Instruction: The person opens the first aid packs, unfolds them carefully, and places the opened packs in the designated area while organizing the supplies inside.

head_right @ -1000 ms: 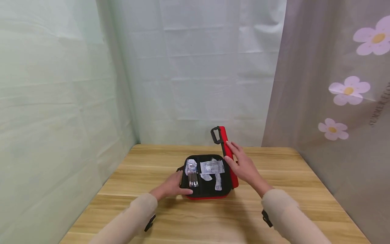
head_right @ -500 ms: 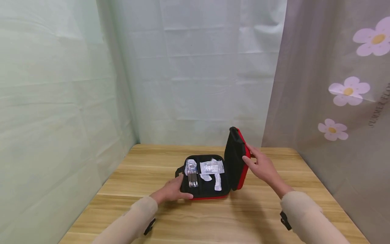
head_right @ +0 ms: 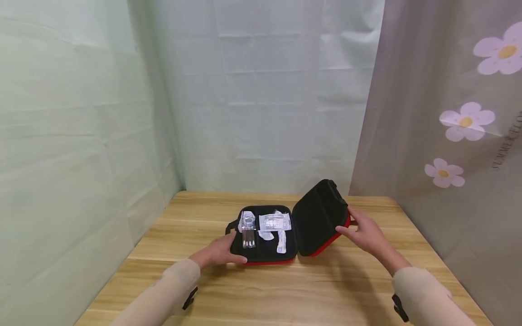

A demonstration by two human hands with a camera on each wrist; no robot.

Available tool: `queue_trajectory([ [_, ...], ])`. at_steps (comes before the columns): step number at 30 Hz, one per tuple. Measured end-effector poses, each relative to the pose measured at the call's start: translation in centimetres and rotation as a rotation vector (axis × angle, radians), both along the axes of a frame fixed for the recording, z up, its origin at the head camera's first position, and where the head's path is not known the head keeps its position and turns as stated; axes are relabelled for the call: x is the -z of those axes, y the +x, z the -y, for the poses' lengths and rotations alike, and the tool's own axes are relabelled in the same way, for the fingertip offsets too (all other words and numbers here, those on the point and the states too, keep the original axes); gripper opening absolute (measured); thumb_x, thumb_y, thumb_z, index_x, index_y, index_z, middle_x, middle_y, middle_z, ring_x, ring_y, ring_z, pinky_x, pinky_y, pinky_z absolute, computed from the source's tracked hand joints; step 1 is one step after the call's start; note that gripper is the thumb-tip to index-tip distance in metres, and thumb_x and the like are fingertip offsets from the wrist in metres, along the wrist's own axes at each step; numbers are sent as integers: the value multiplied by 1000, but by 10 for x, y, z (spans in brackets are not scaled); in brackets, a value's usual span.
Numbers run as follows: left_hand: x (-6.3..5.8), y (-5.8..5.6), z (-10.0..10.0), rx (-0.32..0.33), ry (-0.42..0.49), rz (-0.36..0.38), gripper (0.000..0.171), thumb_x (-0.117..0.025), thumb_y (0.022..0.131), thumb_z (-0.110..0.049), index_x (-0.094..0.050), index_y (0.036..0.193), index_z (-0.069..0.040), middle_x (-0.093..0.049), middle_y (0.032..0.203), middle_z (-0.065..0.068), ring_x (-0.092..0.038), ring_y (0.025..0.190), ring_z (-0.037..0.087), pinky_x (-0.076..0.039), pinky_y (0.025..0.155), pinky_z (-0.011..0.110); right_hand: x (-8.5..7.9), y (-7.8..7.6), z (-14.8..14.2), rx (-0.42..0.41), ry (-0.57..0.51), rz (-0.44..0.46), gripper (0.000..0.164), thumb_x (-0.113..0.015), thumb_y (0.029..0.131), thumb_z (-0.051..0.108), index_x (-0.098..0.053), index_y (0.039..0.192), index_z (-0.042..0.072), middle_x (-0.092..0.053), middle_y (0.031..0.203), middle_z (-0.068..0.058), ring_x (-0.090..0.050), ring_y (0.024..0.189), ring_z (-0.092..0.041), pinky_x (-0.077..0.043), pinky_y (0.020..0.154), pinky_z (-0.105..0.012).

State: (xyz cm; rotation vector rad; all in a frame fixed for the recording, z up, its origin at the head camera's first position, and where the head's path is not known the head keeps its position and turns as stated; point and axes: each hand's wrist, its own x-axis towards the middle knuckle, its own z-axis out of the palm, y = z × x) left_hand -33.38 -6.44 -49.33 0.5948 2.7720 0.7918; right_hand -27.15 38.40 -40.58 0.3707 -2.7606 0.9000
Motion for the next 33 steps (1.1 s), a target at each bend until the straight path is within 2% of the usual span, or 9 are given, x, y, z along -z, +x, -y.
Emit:
queue_trajectory([
  [6, -3, 0, 13, -2, 16, 24, 106, -82, 73, -57, -33, 151, -5, -48, 144, 20, -46, 129, 38, -30, 108, 62, 17, 2, -6, 7, -6, 23, 86, -74, 88, 42, -36, 150, -4, -47, 143, -30, -60, 112, -46, -51, 88, -59],
  [13, -4, -2, 25, 28, -1, -15, 100, -82, 74, -55, -37, 149, -5, -53, 139, 19, -50, 125, 37, -37, 105, 58, 34, 8, -8, 48, 33, 20, 87, -77, 84, 45, -44, 141, -12, -56, 133, -31, -64, 107, -43, -54, 82, -54],
  [16, -5, -2, 30, 34, 6, -11, 99, -84, 74, -52, -39, 148, -4, -55, 136, 19, -53, 120, 36, -40, 103, 56, 42, 12, -8, 73, 50, 54, 87, -77, 83, 47, -47, 138, -14, -58, 129, -31, -64, 106, -42, -55, 81, -52],
  [21, -7, -4, 38, 9, -9, 23, 105, -84, 74, -52, -35, 151, 0, -52, 139, 21, -51, 124, 36, -39, 105, 53, 55, 18, -9, 112, 77, 120, 85, -76, 82, 52, -54, 131, -13, -61, 123, -31, -65, 103, -42, -55, 81, -52],
  [24, -6, -5, 42, 1, -27, 41, 107, -84, 73, -53, -33, 152, -1, -52, 140, 20, -50, 125, 36, -39, 106, 53, 63, 22, -8, 120, 79, 161, 76, -75, 82, 54, -61, 127, -6, -65, 120, -25, -65, 102, -39, -54, 81, -53],
  [27, -5, -8, 46, 18, -22, 48, 105, -85, 73, -52, -35, 151, -2, -55, 136, 17, -52, 122, 33, -40, 105, 52, 70, 27, -8, 111, 82, 190, 64, -75, 82, 55, -68, 120, 3, -69, 113, -17, -67, 95, -30, -54, 75, -48],
  [33, -7, -10, 56, 28, -16, 70, 107, -86, 72, -49, -33, 152, 0, -54, 138, 17, -51, 123, 31, -39, 106, 51, 79, 29, -4, 99, 176, 174, 47, -75, 81, 57, -72, 100, 14, -69, 99, -6, -64, 84, -20, -53, 68, -43],
])
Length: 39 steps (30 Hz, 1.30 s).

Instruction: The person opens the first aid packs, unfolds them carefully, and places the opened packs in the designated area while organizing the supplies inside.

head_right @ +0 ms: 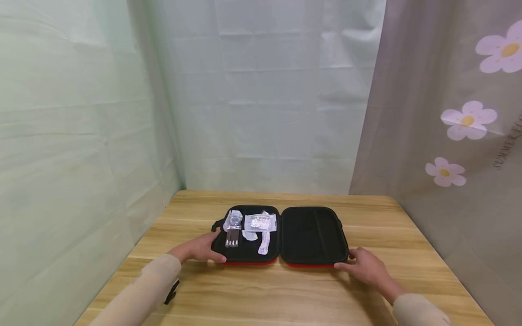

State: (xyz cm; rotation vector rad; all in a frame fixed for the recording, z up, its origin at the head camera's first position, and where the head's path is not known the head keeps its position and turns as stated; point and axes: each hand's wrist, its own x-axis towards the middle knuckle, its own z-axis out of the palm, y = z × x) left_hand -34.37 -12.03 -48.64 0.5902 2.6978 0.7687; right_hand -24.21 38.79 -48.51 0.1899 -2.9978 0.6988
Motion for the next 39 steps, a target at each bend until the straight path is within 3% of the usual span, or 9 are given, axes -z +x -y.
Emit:
queue_trajectory([
  [6, -6, 4, 0, -54, -40, 33, 112, -86, 71, -52, -30, 153, 0, -47, 144, 20, -47, 127, 34, -35, 109, 54, 3, 0, 2, 0, 51, 44, 46, -75, 80, 57, -67, 86, 13, -59, 78, 1, -54, 69, -15, -46, 59, -37],
  [12, -8, 7, -3, -16, 16, 8, 104, -86, 73, -48, -35, 150, -3, -52, 138, 18, -51, 121, 33, -38, 106, 54, 6, 2, 1, -5, 84, 54, 47, -73, 81, 60, -64, 84, 14, -57, 78, 0, -51, 68, -14, -44, 57, -35],
  [19, -7, 10, -6, -8, 34, -33, 105, -86, 73, -47, -32, 151, -1, -52, 138, 21, -51, 123, 36, -39, 104, 55, -7, 0, -6, 37, 90, 79, 53, -65, 83, 67, -71, 87, 15, -62, 76, 5, -54, 69, -14, -44, 58, -36],
  [26, -5, 11, -6, -65, 23, -15, 111, -84, 73, -53, -28, 154, -3, -47, 144, 22, -47, 128, 39, -35, 108, 57, -21, -11, -7, 60, 100, 88, 61, -53, 88, 73, -60, 68, 15, -41, 60, 6, -41, 58, -13, -30, 50, -31],
  [32, -3, 11, -5, -67, 20, -35, 111, -85, 72, -53, -28, 154, -4, -47, 144, 23, -46, 129, 41, -35, 107, 58, -29, -23, -5, 85, 107, 55, 65, -49, 89, 74, -51, 58, 16, -31, 54, 7, -33, 51, -12, -23, 46, -28],
  [35, -1, 10, -6, -58, 21, -57, 109, -85, 72, -53, -30, 153, -4, -49, 143, 21, -48, 128, 40, -36, 106, 57, -33, -32, -1, 49, 92, 35, 61, -51, 91, 70, -56, 62, 16, -37, 54, 7, -36, 51, -12, -26, 46, -28],
  [39, 0, 10, -6, -53, 26, -73, 108, -85, 72, -53, -32, 152, -3, -49, 142, 20, -48, 128, 39, -35, 106, 58, -39, -44, 14, -22, 92, -2, 56, -55, 92, 65, -73, 85, 12, -63, 73, 4, -56, 63, -15, -46, 54, -36],
])
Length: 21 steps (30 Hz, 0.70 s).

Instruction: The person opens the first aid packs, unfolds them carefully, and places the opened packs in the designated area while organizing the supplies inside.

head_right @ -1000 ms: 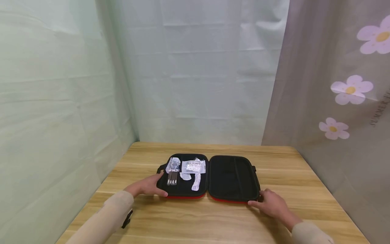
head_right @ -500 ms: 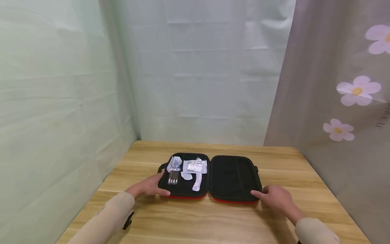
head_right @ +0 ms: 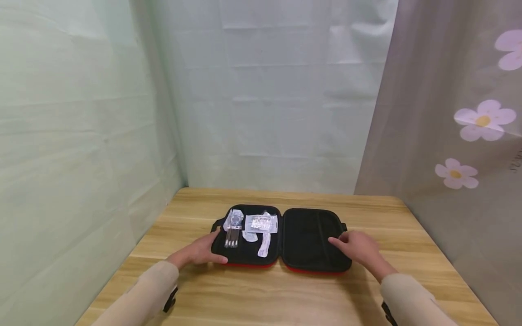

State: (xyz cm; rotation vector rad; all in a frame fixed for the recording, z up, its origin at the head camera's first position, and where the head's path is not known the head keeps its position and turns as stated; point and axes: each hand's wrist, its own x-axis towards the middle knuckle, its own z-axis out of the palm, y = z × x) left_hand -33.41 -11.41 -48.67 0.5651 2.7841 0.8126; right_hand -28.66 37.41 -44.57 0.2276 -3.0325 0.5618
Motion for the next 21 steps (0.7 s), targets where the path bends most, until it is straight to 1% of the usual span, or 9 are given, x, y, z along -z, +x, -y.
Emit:
queue_trajectory([
  [1, 0, 0, 0, 0, 1, -2, 109, -85, 72, -53, -32, 152, -3, -49, 143, 20, -48, 128, 39, -34, 106, 59, -1, -3, 5, -12, -2, -3, 55, -55, 93, 63, -74, 93, 12, -67, 80, 2, -60, 69, -17, -50, 59, -40],
  [3, 1, 0, 0, -1, 3, 0, 110, -85, 72, -53, -30, 153, -2, -48, 144, 21, -46, 130, 40, -32, 107, 61, -2, -9, 16, -34, -28, -1, 54, -58, 93, 59, -75, 103, 9, -71, 92, -2, -65, 78, -20, -54, 70, -45],
  [5, 2, 0, 0, -4, 4, 3, 111, -84, 72, -54, -29, 153, -2, -48, 144, 21, -45, 131, 40, -30, 108, 62, -3, -16, 26, -43, -68, 7, 51, -61, 93, 55, -74, 106, 8, -72, 98, -4, -66, 84, -23, -54, 77, -48],
  [7, 3, 0, 0, -13, 5, 10, 112, -84, 72, -55, -28, 154, -2, -47, 145, 21, -45, 131, 40, -28, 108, 63, -3, -22, 35, -53, -110, 8, 48, -63, 94, 51, -74, 109, 7, -71, 100, -5, -67, 88, -24, -54, 80, -49],
  [11, 3, 1, 1, -36, -6, 21, 114, -84, 71, -56, -27, 154, -3, -46, 146, 22, -42, 133, 40, -26, 109, 64, -3, -36, 52, -72, -178, -7, 44, -65, 94, 46, -73, 111, 6, -71, 105, -7, -66, 95, -28, -53, 85, -50],
  [17, 3, 2, 2, -50, -18, 37, 115, -83, 72, -57, -25, 155, -2, -42, 148, 24, -38, 137, 41, -22, 109, 67, -2, -54, 72, -97, -276, -6, 43, -68, 94, 38, -70, 118, 2, -70, 110, -10, -65, 101, -31, -52, 87, -50],
  [21, 1, 5, 0, -51, -12, 43, 116, -83, 72, -56, -24, 155, -1, -41, 149, 25, -37, 138, 42, -22, 109, 67, 1, -66, 86, -73, -347, 18, 44, -69, 94, 36, -68, 122, 2, -69, 114, -11, -64, 104, -30, -52, 89, -49],
])
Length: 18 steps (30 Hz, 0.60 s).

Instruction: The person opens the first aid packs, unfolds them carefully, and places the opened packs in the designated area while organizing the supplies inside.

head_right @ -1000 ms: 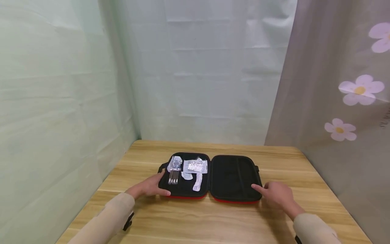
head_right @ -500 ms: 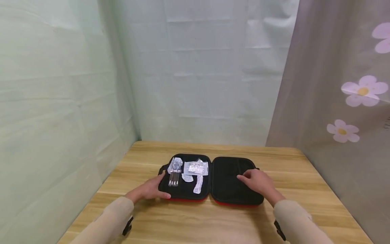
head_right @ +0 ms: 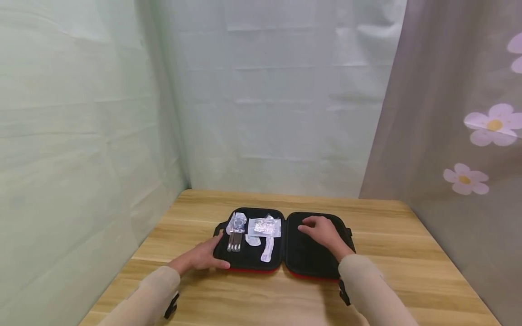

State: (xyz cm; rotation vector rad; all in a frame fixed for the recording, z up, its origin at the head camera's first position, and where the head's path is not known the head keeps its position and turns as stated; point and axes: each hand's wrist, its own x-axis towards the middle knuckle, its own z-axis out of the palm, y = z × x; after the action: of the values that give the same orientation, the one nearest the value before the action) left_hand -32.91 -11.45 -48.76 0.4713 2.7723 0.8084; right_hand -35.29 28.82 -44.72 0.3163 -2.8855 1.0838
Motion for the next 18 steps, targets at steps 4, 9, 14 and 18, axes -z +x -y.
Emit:
queue_trajectory([
  [4, -2, 3, -1, -10, 0, 11, 117, -83, 72, -57, -24, 155, 0, -38, 151, 26, -35, 139, 43, -22, 110, 66, 3, -9, 15, 8, -57, 24, 42, -70, 94, 32, -68, 124, 3, -67, 119, -14, -63, 108, -33, -51, 91, -50],
  [9, -2, 3, -1, -8, -10, 8, 116, -82, 73, -57, -23, 155, 1, -38, 151, 26, -35, 139, 43, -22, 110, 65, 4, -19, 30, 4, -100, 40, 40, -71, 94, 28, -67, 124, 2, -66, 121, -14, -61, 110, -33, -50, 93, -50],
  [14, -4, 3, -1, -11, -7, 25, 116, -82, 73, -57, -23, 155, 1, -36, 152, 27, -33, 140, 43, -21, 111, 65, 7, -29, 43, 10, -123, 48, 39, -71, 93, 25, -67, 123, 1, -68, 118, -13, -62, 110, -32, -49, 94, -49],
  [18, -3, 3, -1, -22, -9, 36, 117, -81, 73, -58, -23, 155, 1, -35, 153, 26, -32, 141, 42, -21, 112, 63, 10, -37, 54, 4, -121, 35, 37, -72, 92, 21, -68, 121, -2, -69, 114, -14, -63, 107, -32, -50, 93, -49],
])
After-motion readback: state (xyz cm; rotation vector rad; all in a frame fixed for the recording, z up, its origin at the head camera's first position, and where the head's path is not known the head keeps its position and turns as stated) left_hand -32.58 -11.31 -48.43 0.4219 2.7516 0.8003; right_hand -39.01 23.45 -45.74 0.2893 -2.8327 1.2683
